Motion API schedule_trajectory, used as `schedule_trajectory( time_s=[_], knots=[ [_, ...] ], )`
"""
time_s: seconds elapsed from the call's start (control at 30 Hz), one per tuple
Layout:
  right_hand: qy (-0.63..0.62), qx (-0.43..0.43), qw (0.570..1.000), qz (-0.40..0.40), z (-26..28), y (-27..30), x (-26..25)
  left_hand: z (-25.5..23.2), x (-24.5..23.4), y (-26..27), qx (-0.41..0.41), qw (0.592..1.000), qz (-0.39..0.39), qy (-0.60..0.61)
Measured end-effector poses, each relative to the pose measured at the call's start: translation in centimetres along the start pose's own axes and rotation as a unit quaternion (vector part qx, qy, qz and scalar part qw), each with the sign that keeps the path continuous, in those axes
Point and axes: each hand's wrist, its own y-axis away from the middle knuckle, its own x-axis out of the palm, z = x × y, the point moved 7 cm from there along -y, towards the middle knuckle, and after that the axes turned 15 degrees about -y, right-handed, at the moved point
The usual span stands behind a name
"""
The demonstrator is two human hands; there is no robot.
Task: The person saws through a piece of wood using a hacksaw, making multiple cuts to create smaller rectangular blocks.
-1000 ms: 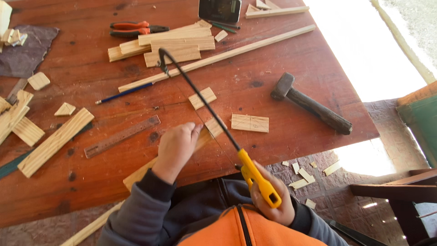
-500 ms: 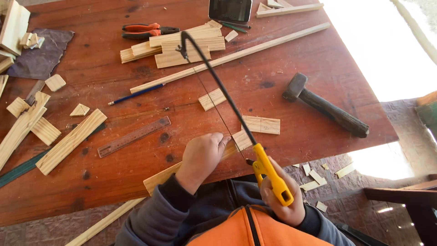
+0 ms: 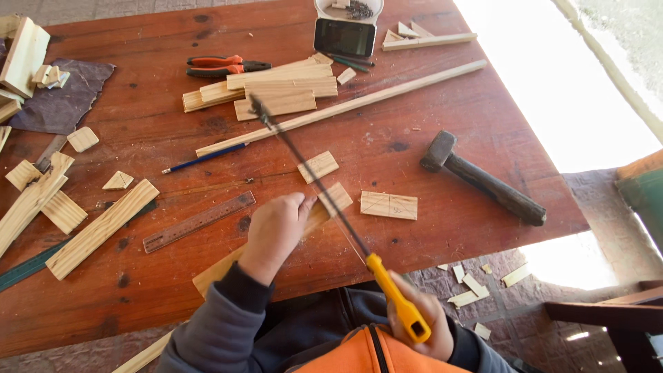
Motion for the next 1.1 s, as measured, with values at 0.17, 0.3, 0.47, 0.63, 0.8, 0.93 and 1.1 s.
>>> schedule_trajectory(
  time_s=[0.17, 0.3, 0.47, 0.63, 0.8, 0.93, 1.1],
  knots=[
    [-0.029, -0.037, 0.999, -0.016, 0.4, -0.8, 1.1, -3.3, -0.9, 1.3, 0.035, 0.999, 0.010, 0.014],
    [0.012, -0.046, 0.998, 0.034, 1.5, -0.5, 1.3, 0.0, -2.4, 0.2, -0.002, 0.999, -0.040, -0.003],
    [0.000, -0.061, 0.998, 0.025, 1.3, -1.2, 1.6, -3.5, -1.9, 1.7, 0.037, 0.999, -0.008, 0.010],
    [0.007, -0.069, 0.997, 0.019, 1.1, 0.1, 1.1, 0.1, -2.4, 0.3, -0.022, 0.999, -0.035, 0.002],
    [-0.009, -0.081, 0.996, 0.026, 1.0, -0.5, 1.1, 0.3, -3.2, 0.7, -0.059, 0.998, -0.025, 0.006],
    [0.049, -0.089, 0.993, 0.068, 1.9, -1.2, 1.8, -1.6, -3.2, 1.4, -0.001, 1.000, -0.009, 0.005],
    [0.109, -0.087, 0.987, 0.084, 1.8, -0.7, 1.7, -1.0, -1.9, 1.5, 0.008, 1.000, 0.012, 0.001]
  ],
)
